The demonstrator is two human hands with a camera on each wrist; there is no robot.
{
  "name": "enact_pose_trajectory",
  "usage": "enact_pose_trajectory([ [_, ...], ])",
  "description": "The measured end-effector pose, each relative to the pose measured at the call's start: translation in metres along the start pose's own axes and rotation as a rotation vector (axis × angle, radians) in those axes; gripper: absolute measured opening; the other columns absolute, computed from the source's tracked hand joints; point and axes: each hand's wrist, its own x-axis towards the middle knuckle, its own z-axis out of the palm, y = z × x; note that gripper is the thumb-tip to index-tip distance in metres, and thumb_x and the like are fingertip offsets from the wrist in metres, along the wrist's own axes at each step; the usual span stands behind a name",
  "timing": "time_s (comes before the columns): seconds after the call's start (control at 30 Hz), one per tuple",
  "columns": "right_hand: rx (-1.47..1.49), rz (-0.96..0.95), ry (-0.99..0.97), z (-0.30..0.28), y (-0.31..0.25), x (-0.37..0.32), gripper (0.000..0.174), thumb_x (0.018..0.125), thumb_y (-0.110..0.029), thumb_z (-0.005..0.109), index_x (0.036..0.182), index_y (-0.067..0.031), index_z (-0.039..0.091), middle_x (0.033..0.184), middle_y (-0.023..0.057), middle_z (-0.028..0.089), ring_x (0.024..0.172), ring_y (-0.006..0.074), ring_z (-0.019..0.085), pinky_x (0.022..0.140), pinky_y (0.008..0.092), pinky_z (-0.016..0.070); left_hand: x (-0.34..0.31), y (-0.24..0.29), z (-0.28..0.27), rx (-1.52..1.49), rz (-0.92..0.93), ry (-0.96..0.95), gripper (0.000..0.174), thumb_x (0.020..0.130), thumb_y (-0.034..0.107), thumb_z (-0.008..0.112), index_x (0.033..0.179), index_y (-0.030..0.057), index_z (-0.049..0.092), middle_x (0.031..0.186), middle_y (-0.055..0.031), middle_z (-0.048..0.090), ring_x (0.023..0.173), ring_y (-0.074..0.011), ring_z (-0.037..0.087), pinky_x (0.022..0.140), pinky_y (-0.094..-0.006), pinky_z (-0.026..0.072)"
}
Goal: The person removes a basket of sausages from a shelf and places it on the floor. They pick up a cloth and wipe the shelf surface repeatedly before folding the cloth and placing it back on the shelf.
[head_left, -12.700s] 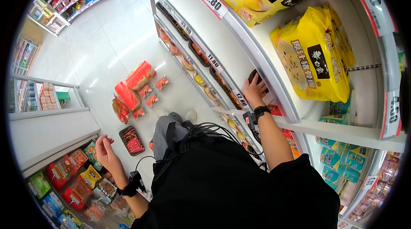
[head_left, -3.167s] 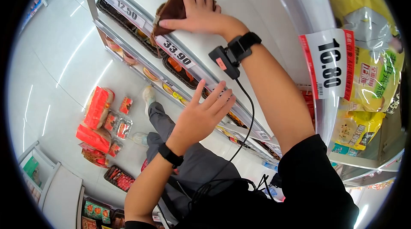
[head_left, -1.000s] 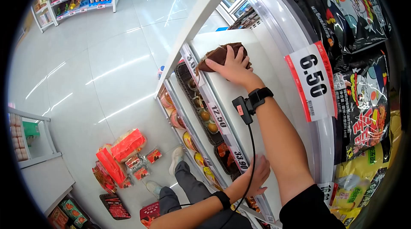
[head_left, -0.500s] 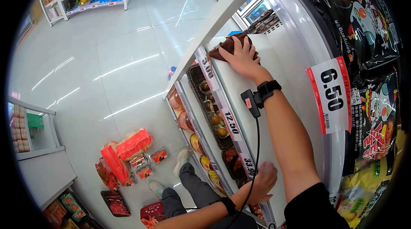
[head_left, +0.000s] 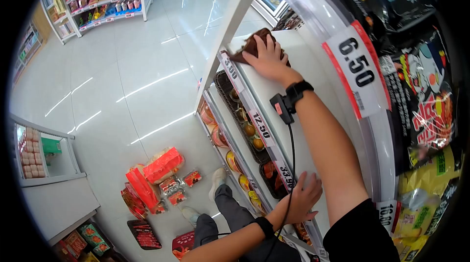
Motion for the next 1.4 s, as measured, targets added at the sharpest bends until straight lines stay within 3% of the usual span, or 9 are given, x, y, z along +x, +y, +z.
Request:
enact_pose_trajectory([
  [0.1,-0.002,-0.035,0.009,0.006,0.015,-0.037,0.079,0.084,-0.057,0.051,0.147,-0.0193,0.021,0.155,0.0184,0.005,0.141,0.0431,0.001,0.108,0.0627,0.0019,0.000,-0.001,0.001,0.001,0.003,0.056,0.072,0.085,0.057,0.044,0.126,-0.0020,0.052,0.128,-0.0166,0.050,0.129,-0.0344,0.035,0.110,-0.0574,0.0185],
  [0.17,-0.003,-0.042,-0.009,0.007,0.023,-0.064,0.080,0.085,-0.056,0.052,0.147,-0.0177,0.020,0.154,0.0190,0.005,0.140,0.0443,0.000,0.107,0.0637,0.0013,0.001,0.002,-0.002,0.024,-0.027,-0.125,0.071,0.085,0.055,0.044,0.125,-0.0033,0.054,0.125,-0.0167,0.053,0.129,-0.0352,0.035,0.110,-0.0589,0.0181],
  [0.37,-0.003,0.035,-0.100,0.000,0.042,-0.123,0.083,0.085,-0.057,0.051,0.148,-0.0171,0.015,0.154,0.0193,0.002,0.141,0.0437,-0.004,0.108,0.0622,-0.0001,0.000,-0.001,-0.006,-0.054,0.001,-0.004,0.066,0.084,0.052,0.048,0.121,-0.0028,0.056,0.121,-0.0166,0.055,0.127,-0.0341,0.037,0.110,-0.0597,0.0170],
  [0.43,-0.007,0.081,-0.133,-0.004,0.053,-0.142,0.084,0.085,-0.057,0.051,0.148,-0.0176,0.013,0.155,0.0190,0.001,0.141,0.0422,-0.005,0.109,0.0610,-0.0004,-0.001,-0.001,0.001,-0.109,-0.005,0.153,0.065,0.084,0.053,0.049,0.119,-0.0009,0.057,0.122,-0.0146,0.055,0.125,-0.0323,0.039,0.110,-0.0598,0.0176],
  [0.57,-0.019,0.193,-0.120,-0.004,0.091,-0.179,0.087,0.084,-0.058,0.053,0.148,-0.0174,0.012,0.155,0.0184,0.001,0.142,0.0410,-0.005,0.109,0.0608,0.0006,0.000,0.000,-0.006,0.014,-0.019,0.076,0.060,0.087,0.054,0.046,0.116,0.0052,0.062,0.122,-0.0083,0.057,0.125,-0.0283,0.040,0.108,-0.0588,0.0221],
  [0.77,0.035,0.460,-0.113,-0.013,0.144,-0.218,0.098,0.080,-0.064,0.055,0.149,-0.0146,0.005,0.154,0.0208,0.000,0.141,0.0415,-0.005,0.109,0.0612,0.0004,-0.001,0.000,-0.012,0.048,-0.028,0.080,0.061,0.085,0.053,0.048,0.120,0.0044,0.059,0.126,-0.0118,0.051,0.126,-0.0334,0.038,0.108,-0.0576,0.0240],
  [1.03,0.123,0.535,-0.064,-0.018,0.153,-0.178,0.119,0.066,-0.072,0.065,0.149,-0.0127,0.003,0.153,0.0230,-0.003,0.140,0.0449,-0.005,0.107,0.0637,0.0004,-0.004,-0.001,-0.010,-0.020,-0.058,0.085,0.061,0.084,0.052,0.051,0.119,0.0026,0.058,0.128,-0.0133,0.049,0.128,-0.0341,0.036,0.109,-0.0569,0.0235],
  [1.23,0.128,0.510,-0.020,-0.022,0.159,-0.139,0.119,0.066,-0.071,0.065,0.149,-0.0111,0.004,0.154,0.0219,-0.003,0.140,0.0439,-0.005,0.107,0.0637,0.0009,-0.002,-0.003,-0.011,-0.012,-0.051,0.047,0.061,0.085,0.051,0.049,0.120,0.0020,0.057,0.129,-0.0143,0.049,0.129,-0.0350,0.035,0.109,-0.0561,0.0230],
  [1.4,0.095,0.464,-0.045,-0.028,0.155,-0.111,0.118,0.070,-0.069,0.065,0.148,-0.0057,0.003,0.153,0.0223,-0.001,0.141,0.0418,-0.002,0.110,0.0577,0.0039,-0.002,-0.003,-0.009,-0.013,-0.045,0.036,0.061,0.084,0.050,0.050,0.121,0.0018,0.056,0.130,-0.0146,0.048,0.129,-0.0352,0.035,0.108,-0.0567,0.0241],
])
